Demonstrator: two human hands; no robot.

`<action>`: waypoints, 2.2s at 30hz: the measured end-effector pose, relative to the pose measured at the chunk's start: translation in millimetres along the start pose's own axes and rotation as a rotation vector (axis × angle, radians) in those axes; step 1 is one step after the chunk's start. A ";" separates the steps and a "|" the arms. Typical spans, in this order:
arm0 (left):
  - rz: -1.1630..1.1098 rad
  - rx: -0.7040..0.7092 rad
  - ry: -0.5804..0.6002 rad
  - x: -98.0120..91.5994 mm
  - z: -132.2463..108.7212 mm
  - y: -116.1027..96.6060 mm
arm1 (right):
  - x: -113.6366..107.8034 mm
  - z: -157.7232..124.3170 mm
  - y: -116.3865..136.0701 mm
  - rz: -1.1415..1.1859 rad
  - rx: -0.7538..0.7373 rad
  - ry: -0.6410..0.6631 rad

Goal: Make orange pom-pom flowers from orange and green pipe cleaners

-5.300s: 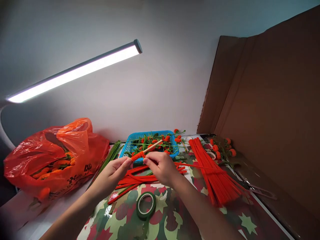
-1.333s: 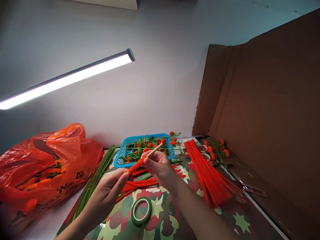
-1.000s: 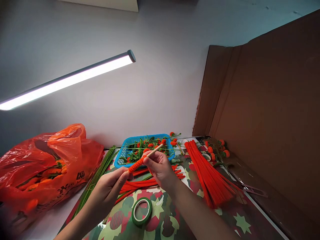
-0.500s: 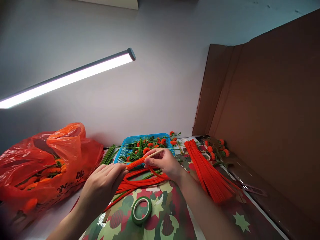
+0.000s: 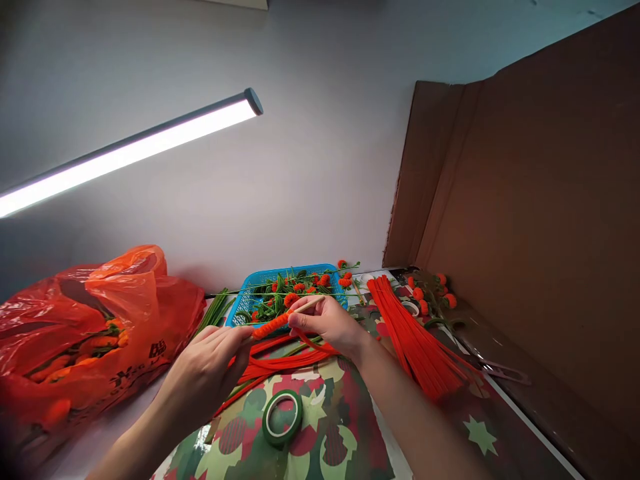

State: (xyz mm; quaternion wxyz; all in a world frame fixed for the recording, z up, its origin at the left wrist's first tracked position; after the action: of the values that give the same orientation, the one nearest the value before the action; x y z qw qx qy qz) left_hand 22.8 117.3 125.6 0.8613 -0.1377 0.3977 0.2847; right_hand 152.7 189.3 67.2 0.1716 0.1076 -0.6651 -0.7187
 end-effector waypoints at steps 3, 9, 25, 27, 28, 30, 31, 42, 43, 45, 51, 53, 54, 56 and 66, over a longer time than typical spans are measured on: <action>0.013 0.009 0.013 2.3 -0.5 0.7 | 0.8 0.9 -2.9 0.024 0.002 0.025; 0.028 0.008 0.013 2.9 0.3 1.7 | -0.2 2.6 -6.0 0.046 0.001 0.025; -0.078 -0.041 0.004 1.3 -0.4 4.3 | 14.6 -0.7 12.3 -0.190 -0.158 0.141; -0.094 -0.058 -0.003 0.2 0.1 4.3 | 14.1 -1.6 16.0 -0.228 -0.205 0.116; -0.101 -0.067 -0.005 0.0 0.2 4.4 | 13.9 -2.2 17.5 -0.239 -0.222 0.104; -0.111 -0.077 -0.008 -0.6 0.2 4.0 | 13.6 -3.7 20.3 -0.240 -0.247 0.081; -0.114 -0.080 -0.009 -0.8 0.0 4.0 | 13.6 -4.5 21.5 -0.234 -0.254 0.074; -0.091 -0.076 -0.092 -7.8 -0.9 6.4 | 2.2 3.8 11.9 0.002 -0.217 -0.098; -0.089 -0.079 -0.095 -7.5 -1.2 6.8 | 2.5 4.9 9.2 0.029 -0.213 -0.098; -0.084 -0.087 -0.096 -6.5 -1.6 7.4 | 3.7 6.2 3.2 0.076 -0.196 -0.089; -0.076 -0.079 -0.070 -2.7 0.7 5.1 | 10.9 3.5 1.2 0.013 -0.222 -0.020; -0.074 -0.078 -0.055 -1.9 1.3 4.4 | 13.6 2.1 2.2 0.004 -0.221 0.004; -0.073 -0.079 -0.052 -1.7 1.1 4.4 | 14.6 1.5 2.6 0.006 -0.219 0.010; -0.074 -0.079 -0.048 -1.6 0.2 4.7 | 15.8 0.4 3.2 0.013 -0.214 0.014; -0.060 -0.037 -0.075 -1.6 -1.4 4.8 | 14.6 0.7 6.0 -0.040 -0.219 0.017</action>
State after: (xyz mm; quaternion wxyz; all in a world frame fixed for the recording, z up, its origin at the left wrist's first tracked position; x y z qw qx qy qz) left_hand 18.3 119.9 125.9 0.8810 -0.1546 0.3557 0.2710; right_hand 139.6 183.9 74.3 0.1737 0.1076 -0.5789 -0.7894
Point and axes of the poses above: each hand's wrist, its own z-axis towards the middle knuckle, its own x-axis out of the palm, y = z × x, the point moved 9 cm from there along z, towards the middle knuckle, and after that the axes turned 9 degrees about -z, right-handed, at the moved point
